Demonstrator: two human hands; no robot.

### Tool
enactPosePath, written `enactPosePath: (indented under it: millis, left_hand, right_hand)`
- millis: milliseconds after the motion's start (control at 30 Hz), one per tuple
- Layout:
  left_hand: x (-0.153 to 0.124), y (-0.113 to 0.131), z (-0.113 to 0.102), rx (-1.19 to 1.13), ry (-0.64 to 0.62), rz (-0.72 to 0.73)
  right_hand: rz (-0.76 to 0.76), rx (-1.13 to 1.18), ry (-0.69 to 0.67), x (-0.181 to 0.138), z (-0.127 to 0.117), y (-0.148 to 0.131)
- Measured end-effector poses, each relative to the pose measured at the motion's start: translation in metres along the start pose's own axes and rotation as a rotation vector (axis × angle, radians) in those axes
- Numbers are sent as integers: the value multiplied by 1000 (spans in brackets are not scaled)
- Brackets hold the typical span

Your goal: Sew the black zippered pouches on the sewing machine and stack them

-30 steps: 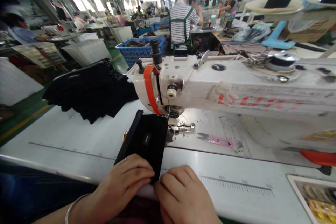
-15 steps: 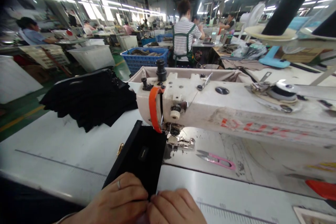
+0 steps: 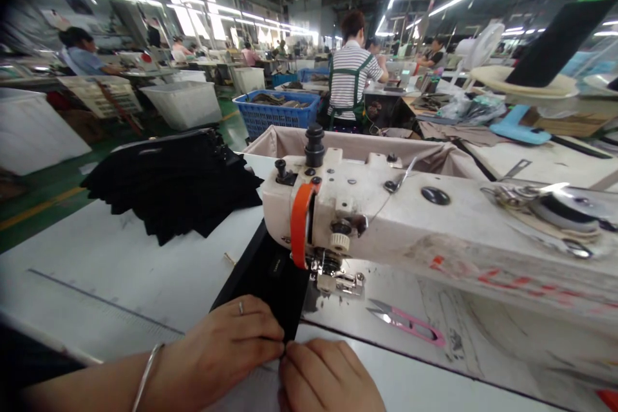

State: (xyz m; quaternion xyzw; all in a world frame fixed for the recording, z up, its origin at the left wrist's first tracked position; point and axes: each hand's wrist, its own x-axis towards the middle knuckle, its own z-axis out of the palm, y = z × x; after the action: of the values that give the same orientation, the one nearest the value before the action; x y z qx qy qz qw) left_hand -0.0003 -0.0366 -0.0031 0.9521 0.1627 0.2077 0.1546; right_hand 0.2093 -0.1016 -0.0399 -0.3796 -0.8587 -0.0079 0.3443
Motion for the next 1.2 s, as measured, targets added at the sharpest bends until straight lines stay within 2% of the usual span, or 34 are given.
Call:
enactPosePath:
  millis: [200,567,867,1200]
  left_hand:
    - [5,-17,1,6,-56,-20]
    - [25,-45,-2,66,-2,9]
    - [39,-72,3,133,2,22]
    - [59,-81,-5,222,51,-50]
  right_hand:
    - [16,57,-49,18,-12,8]
    - [138,51,-126,37,-19,24]
    - [272,-62,-293,41,-14,39]
    - [325,-166,-218,44,-2,40]
